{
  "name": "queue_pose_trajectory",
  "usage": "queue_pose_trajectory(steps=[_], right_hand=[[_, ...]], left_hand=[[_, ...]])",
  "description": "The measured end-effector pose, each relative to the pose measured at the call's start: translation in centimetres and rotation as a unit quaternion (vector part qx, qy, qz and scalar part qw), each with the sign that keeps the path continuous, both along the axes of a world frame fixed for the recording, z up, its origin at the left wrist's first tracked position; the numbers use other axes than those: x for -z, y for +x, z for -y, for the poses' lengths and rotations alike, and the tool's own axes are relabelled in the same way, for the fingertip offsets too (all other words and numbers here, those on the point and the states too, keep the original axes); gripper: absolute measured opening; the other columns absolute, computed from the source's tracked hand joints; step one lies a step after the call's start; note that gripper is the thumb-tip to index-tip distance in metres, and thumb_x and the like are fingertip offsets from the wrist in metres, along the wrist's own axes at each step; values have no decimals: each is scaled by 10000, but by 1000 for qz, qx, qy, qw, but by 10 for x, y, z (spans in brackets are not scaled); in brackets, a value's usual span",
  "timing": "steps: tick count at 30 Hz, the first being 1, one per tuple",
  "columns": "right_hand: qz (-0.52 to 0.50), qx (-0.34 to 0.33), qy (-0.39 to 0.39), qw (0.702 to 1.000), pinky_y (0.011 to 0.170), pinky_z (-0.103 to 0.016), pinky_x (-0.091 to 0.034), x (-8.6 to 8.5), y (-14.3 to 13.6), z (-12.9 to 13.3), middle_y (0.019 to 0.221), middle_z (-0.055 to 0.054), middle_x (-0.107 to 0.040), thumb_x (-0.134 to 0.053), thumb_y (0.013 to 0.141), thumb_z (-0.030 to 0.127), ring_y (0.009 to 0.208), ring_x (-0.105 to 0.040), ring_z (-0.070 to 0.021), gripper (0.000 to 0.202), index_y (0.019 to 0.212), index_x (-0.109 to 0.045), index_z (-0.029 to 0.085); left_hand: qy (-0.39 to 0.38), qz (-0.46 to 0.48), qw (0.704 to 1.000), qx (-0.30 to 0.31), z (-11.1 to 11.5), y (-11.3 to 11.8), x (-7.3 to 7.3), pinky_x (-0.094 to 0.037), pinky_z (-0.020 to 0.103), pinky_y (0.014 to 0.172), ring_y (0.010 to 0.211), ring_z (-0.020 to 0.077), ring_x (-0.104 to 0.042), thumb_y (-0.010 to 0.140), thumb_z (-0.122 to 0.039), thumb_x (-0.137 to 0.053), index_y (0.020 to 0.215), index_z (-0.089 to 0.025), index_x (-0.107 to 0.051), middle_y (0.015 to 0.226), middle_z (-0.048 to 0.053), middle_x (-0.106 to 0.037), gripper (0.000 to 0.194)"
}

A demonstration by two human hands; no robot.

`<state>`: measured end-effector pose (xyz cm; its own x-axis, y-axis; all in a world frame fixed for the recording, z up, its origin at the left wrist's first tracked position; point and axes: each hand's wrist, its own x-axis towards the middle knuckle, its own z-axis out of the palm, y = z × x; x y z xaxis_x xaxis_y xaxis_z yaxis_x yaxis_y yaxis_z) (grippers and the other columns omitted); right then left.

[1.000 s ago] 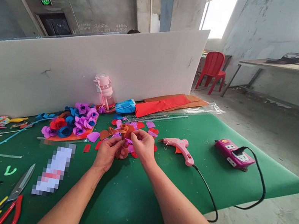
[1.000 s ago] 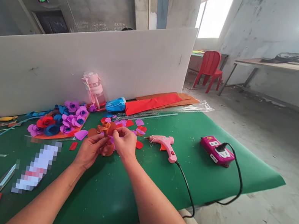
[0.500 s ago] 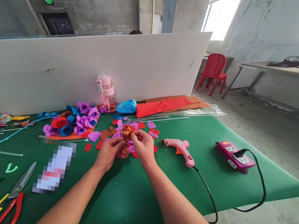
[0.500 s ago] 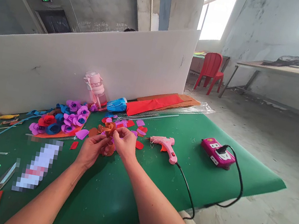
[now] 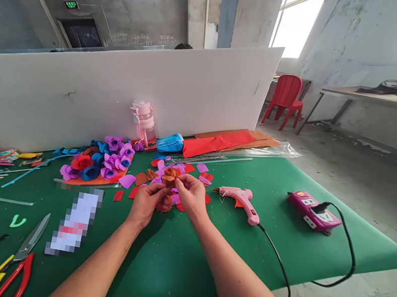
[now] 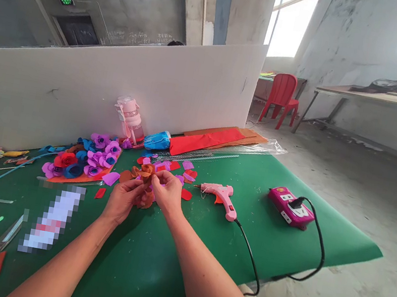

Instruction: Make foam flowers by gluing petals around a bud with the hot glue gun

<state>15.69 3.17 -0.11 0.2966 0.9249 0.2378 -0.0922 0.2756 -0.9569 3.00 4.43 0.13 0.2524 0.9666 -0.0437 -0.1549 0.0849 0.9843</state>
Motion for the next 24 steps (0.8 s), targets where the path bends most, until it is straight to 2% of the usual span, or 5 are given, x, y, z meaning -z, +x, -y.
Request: queue_pose_trajectory(steps=[8,12,17,24], right_hand=[[-15,-22,27,999,655,-269,-498,0,-1,1,688,-25,-684,-575,755,351,664,-645,-173,186,687,-613,182],[-12,-19,31,999,662,-270,-484,0,-1,2,701,-27,-679,-596,759,352,678,-632,-173,188,706,-639,177],[-27,-37,34,998,650,-260,-463,0,-2,2,703,-22,-671,-602,766,347,656,-607,-157,187,723,-652,172],[-52,-37,30,998,645,-259,-452,-1,-3,2,697,-22,-681,-622,749,340,646,-601,-153,178,707,-665,172]], left_hand=[[10,-9,1000,-6,2,0,-4,-418,205,418,435,91,-508,608,-429,-788,780,-136,-702,524,-15,-600,351],[12,3,1000,-22,2,-1,-3,-440,209,431,460,98,-534,586,-419,-802,787,-140,-707,575,-2,-633,357],[6,9,1000,-18,2,-2,-2,-442,203,437,438,94,-524,584,-438,-798,736,-137,-697,496,-16,-591,352],[7,19,999,-30,1,-1,-1,-436,199,438,450,99,-539,577,-410,-804,741,-133,-700,514,-6,-611,339]])
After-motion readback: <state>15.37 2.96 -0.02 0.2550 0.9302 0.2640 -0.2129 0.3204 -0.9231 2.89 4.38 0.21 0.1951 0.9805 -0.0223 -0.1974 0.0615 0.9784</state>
